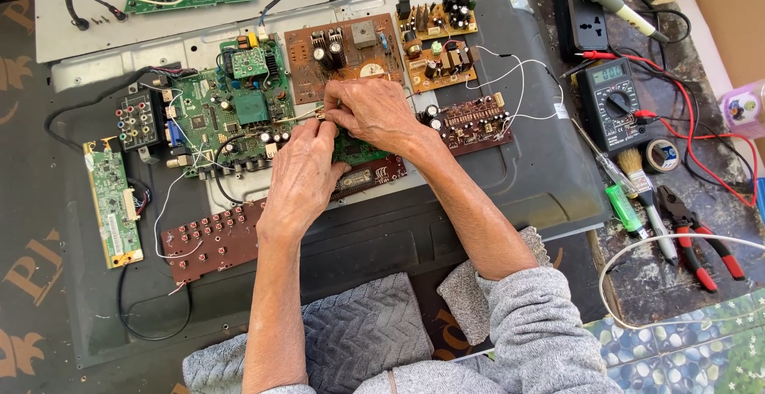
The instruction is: Connecting wires and ribbon cables to electronic circuit boards on a television panel.
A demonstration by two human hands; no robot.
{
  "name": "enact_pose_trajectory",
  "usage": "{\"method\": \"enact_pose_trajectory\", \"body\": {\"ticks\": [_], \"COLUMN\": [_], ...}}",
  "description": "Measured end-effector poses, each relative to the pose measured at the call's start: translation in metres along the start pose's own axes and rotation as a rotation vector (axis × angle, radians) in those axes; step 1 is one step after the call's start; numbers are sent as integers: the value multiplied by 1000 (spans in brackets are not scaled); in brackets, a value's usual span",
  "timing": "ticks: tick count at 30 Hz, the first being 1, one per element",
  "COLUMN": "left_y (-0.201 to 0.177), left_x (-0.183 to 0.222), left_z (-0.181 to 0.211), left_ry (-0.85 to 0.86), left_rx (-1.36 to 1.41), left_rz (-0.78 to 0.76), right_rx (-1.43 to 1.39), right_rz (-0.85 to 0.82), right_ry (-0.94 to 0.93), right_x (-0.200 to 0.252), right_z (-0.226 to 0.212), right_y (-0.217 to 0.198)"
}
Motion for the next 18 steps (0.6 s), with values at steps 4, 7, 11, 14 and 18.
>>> {"method": "enact_pose_trajectory", "body": {"ticks": [4,7,11,14,18], "left_y": [-1,2,1,1,0], "left_x": [0,-1,0,0,-1], "left_z": [0,-1,0,-1,-1], "left_ry": [-9,-13,-10,-10,-7], "left_rx": [-8,-1,-3,1,1], "left_rz": [-1,-7,-16,-8,-12], "right_rx": [2,5,-6,-2,-14], "right_rz": [0,3,16,13,11], "right_ry": [3,3,-5,-2,17], "right_x": [0,0,0,0,1], "right_z": [0,0,1,1,7], "right_y": [0,1,0,1,9]}}
Point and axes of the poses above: each hand's wrist, its own x-axis away from the middle knuckle, its own y-axis out of the palm, z = x × y, the point moved 9 cm from there along -x, towards the middle knuckle, and after that the axes turned 13 degrees about -y, right-handed, at the moved point
